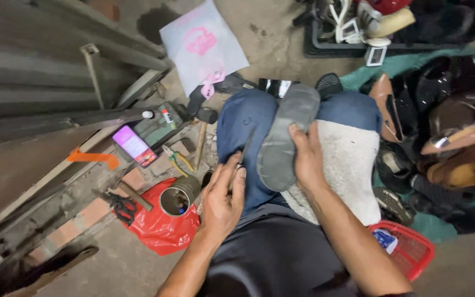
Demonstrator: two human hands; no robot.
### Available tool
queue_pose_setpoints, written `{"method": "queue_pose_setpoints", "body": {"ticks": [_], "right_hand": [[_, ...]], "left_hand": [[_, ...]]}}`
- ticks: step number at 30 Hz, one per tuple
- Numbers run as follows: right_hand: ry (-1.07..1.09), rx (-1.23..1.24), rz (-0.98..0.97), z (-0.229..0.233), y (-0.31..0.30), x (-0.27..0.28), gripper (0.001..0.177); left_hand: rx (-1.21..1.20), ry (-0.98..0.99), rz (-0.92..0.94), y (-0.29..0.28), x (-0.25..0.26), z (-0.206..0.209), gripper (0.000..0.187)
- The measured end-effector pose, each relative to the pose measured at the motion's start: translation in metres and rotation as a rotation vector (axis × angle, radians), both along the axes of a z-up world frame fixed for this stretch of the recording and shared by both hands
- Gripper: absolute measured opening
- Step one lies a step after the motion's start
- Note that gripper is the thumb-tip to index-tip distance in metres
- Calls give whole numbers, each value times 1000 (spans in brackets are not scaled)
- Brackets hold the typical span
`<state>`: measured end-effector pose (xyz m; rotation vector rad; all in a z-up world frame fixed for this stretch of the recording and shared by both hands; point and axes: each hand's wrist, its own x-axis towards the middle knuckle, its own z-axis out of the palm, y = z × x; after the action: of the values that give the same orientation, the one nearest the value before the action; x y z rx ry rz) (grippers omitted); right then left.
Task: A person is repairing a shoe by inspecting a replacement sole and fitting it into a sandal.
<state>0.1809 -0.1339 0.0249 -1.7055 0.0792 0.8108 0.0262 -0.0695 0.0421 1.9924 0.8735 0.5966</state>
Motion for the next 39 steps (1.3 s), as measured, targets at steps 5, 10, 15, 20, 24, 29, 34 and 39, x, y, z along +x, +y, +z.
{"method": "queue_pose_setpoints", "body": {"ticks": [5,10,15,20,24,29,34,39], "right_hand": [[30,15,-16,11,-5,-2,90],[39,58,-14,11,-5,-4,92],[29,107,-22,-19,-22,-5,82],[-13,105,0,-19,-23,-6,73],[-48,68,11,-22,-22,-6,77],[-62,37,41,-41,-26,-2,73],[-58,79,45,-41,-24,7,61],[-79,55,35,-44,-21,11,51]], "left_hand": [[0,16,-52,-11,4,-2,30],[78,58,-74,-15,5,-13,32],[187,124,-99,-20,4,-21,31],[275,161,-109,-20,1,-22,31],[366,202,-128,-19,1,-15,32],[445,250,-149,-13,8,-9,30],[592,232,-127,-11,20,-23,29],[628,127,-70,-15,23,-45,33]]}}
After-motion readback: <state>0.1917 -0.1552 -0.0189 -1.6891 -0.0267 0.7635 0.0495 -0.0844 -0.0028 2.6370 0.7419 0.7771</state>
